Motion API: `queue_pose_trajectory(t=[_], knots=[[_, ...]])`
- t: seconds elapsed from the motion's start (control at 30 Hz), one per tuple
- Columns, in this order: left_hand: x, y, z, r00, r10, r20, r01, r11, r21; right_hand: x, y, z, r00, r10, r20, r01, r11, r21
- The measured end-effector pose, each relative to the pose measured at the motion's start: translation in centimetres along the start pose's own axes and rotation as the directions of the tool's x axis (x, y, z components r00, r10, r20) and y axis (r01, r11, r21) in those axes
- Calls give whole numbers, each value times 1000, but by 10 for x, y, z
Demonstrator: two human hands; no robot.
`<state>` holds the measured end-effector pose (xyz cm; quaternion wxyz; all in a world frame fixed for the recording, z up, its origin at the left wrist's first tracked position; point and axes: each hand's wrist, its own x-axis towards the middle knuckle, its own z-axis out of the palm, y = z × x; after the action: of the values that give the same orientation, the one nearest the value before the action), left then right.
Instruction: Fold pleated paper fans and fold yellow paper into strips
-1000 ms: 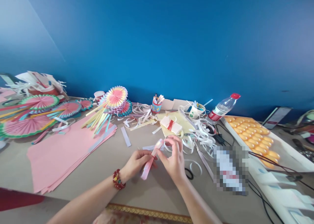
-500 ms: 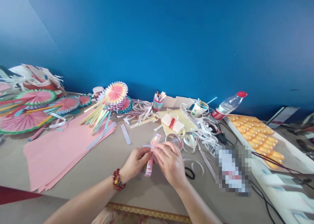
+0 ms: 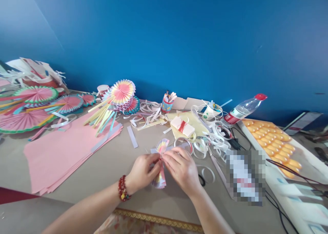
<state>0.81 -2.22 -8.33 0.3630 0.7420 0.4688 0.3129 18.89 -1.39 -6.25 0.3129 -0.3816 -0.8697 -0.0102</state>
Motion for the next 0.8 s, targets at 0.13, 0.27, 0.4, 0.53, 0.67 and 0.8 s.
queue_pose_trajectory(t=[0.13,0.27,0.4,0.53,0.67,0.8], knots=[[-2,1,-1,999,49,-19,-48,997,64,1,0,-3,1000,-23,16,23,1000,0],[-3,4,-3,997,76,-15,-74,992,104,2,-1,-5,998,-37,52,36,999,19],[-4,5,-5,995,102,-19,-98,984,147,1,0,-4,998,-41,52,39,998,43],[-4,6,-5,993,118,-26,-112,979,173,0,1,-4,998,-49,41,46,997,63],[-4,5,-4,993,117,-28,-111,980,168,1,1,-6,998,-42,41,39,996,79],[-4,3,-3,994,104,-28,-100,987,122,2,0,-7,999,-46,26,43,996,84]])
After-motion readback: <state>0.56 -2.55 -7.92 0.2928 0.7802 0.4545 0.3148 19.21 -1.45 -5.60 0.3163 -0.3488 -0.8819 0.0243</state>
